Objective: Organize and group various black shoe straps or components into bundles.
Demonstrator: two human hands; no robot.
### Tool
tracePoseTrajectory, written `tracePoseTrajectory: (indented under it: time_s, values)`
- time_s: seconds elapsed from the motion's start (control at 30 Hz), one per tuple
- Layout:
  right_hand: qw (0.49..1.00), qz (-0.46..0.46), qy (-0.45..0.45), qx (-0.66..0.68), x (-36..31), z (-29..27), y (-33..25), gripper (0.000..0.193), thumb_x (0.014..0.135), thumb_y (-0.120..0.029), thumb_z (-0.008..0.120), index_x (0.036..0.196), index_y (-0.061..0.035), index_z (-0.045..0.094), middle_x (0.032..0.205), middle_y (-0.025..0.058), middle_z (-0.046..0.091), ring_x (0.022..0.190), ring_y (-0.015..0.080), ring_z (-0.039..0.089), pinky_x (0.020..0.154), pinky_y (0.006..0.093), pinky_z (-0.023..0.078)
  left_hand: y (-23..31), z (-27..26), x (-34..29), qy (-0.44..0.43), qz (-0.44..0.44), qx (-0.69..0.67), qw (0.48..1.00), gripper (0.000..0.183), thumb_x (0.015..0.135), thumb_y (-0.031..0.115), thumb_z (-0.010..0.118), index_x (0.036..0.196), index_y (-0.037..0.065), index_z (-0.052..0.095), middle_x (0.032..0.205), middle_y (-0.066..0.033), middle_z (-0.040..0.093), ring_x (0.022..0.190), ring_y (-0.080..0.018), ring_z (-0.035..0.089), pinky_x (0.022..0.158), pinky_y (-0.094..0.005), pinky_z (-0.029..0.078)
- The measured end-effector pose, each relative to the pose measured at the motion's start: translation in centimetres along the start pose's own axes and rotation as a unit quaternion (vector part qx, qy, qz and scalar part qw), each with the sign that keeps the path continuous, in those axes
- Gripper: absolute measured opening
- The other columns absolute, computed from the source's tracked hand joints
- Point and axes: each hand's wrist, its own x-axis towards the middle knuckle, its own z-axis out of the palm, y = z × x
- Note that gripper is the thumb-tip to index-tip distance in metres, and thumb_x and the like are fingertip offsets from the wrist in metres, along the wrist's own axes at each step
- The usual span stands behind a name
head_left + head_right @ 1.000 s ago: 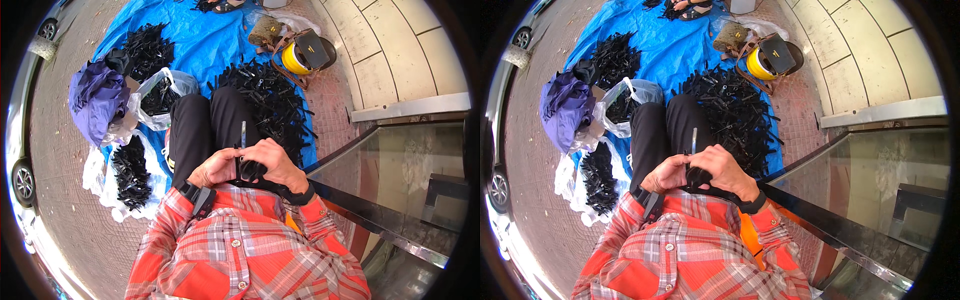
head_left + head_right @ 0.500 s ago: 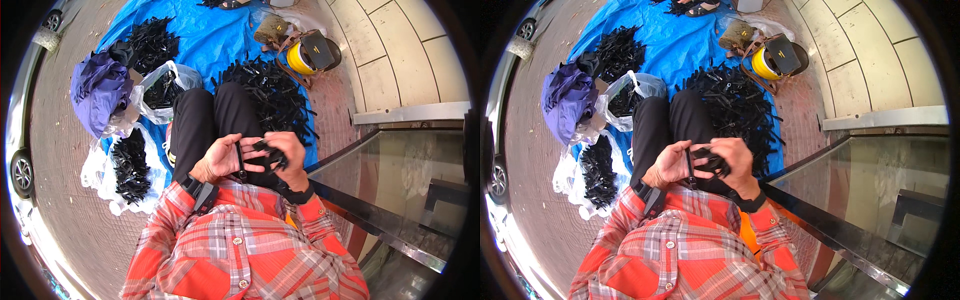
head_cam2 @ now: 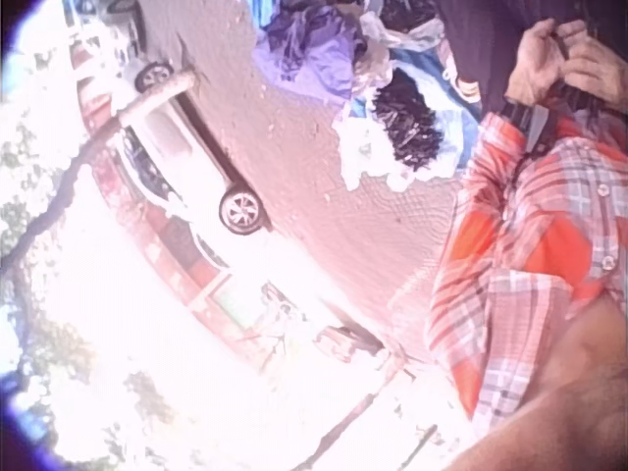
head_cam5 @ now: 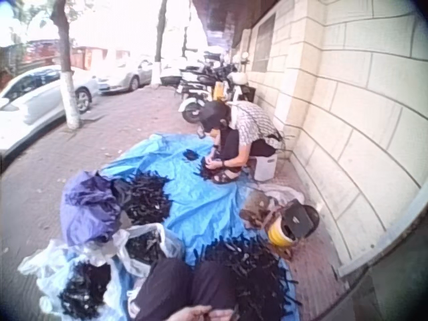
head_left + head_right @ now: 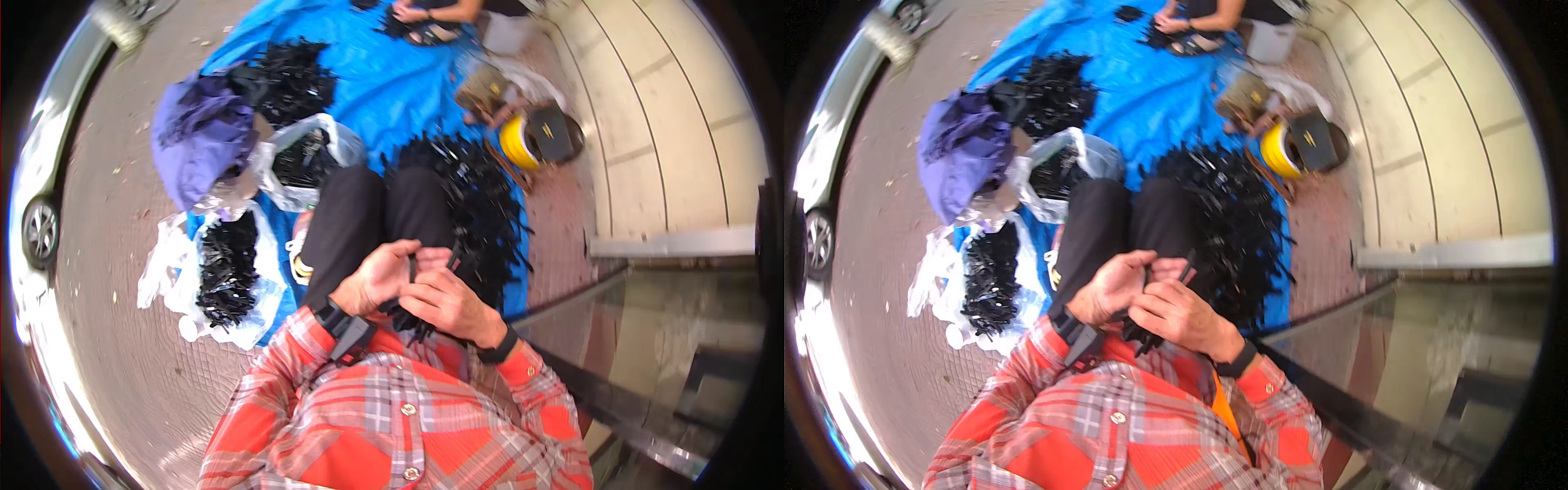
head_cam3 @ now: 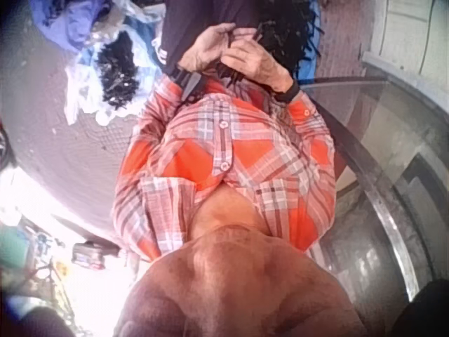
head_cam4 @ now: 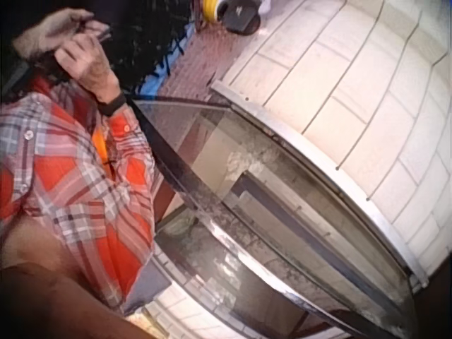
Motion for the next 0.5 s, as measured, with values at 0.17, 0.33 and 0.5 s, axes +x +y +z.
tracePoseTrajectory:
  time_s: [0.17,0.33,0.5]
  values:
    - [0.885,0.246,0.202,0.341,5.9,0.9,3.4,0.031,0.065,0.004,0.065,0.094,-0.0036,0.056,0.103,0.0123,0.060,0.093,0.0253,0.059,0.082,0.0359,0.048,2.2,0.0,-2.1,-0.072,0.077,0.008,0.994,0.052,0.096,0.040,0.043,0.120,-0.006,0.047,0.114,-0.0197,0.058,0.105,-0.0273,0.058,0.094,-0.0391,0.046]
    - [0.684,0.413,0.133,0.587,17.8,1.3,12.0,0.011,0.075,-0.006,0.069,0.080,-0.0013,0.061,0.066,0.0067,0.060,0.058,0.0157,0.060,0.057,0.0263,0.047,9.8,3.7,-12.7,0.176,0.319,0.294,0.884,0.044,0.094,0.027,0.051,0.122,-0.007,0.048,0.109,-0.0196,0.061,0.092,-0.0260,0.064,0.080,-0.0344,0.054]
    - [0.483,0.529,-0.065,0.695,26.2,14.7,18.0,0.014,0.075,-0.007,0.071,0.082,0.0008,0.062,0.069,0.0086,0.062,0.057,0.0178,0.060,0.053,0.0296,0.051,20.7,-4.7,-17.4,0.434,0.421,0.372,0.704,0.043,0.085,0.014,0.062,0.123,-0.003,0.050,0.086,-0.0115,0.064,0.070,-0.0154,0.065,0.055,-0.0262,0.053]
